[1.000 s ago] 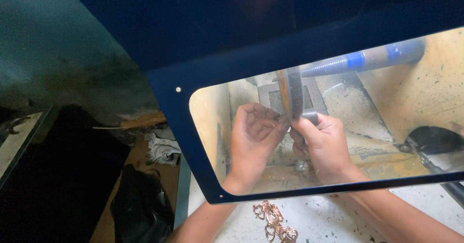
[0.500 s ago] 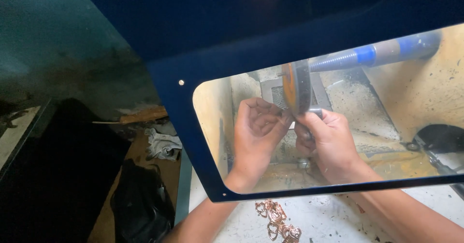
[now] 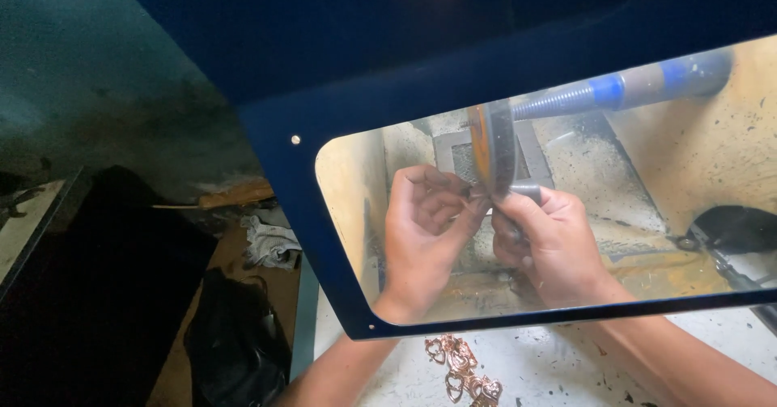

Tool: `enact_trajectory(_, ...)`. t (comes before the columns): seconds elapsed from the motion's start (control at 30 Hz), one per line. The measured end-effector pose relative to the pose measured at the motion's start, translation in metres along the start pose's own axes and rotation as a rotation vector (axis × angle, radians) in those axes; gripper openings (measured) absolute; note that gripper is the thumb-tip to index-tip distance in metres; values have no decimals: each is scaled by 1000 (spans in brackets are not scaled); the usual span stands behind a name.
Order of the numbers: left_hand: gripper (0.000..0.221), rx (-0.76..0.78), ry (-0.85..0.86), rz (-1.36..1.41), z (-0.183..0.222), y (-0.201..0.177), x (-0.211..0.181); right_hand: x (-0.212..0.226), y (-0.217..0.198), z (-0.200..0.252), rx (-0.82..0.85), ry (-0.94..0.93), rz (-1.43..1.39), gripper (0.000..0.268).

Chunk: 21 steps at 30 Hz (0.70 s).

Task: Polishing small jewelry components against a rotating polishing wheel inside a protective enclosure.

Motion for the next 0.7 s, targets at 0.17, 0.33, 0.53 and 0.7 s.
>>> enact_trajectory(0.17, 43, 7, 81, -24, 4, 5, -10, 7, -4, 5, 58, -94, 70, 36)
enact_trajectory(0.33, 45, 31, 146, -85, 13, 8, -17, 40, 7, 22, 147, -230, 210, 42)
enact_trajectory(0.53, 39, 38, 232, -135, 17, 8, -25, 38, 4, 24, 182, -272, 224, 32)
enact_trajectory(0.7, 40, 18, 227, -146, 11, 6, -12, 19, -4, 11, 172, -210, 166, 36)
Point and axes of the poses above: each hand's wrist, its own z-axis away from the middle knuckle, its own y-axis out of the palm, x = y × z, the point moved 4 cm from there along -z, towards the middle knuckle, and after that the axes turned 3 degrees about x, right-handed, at the moved point
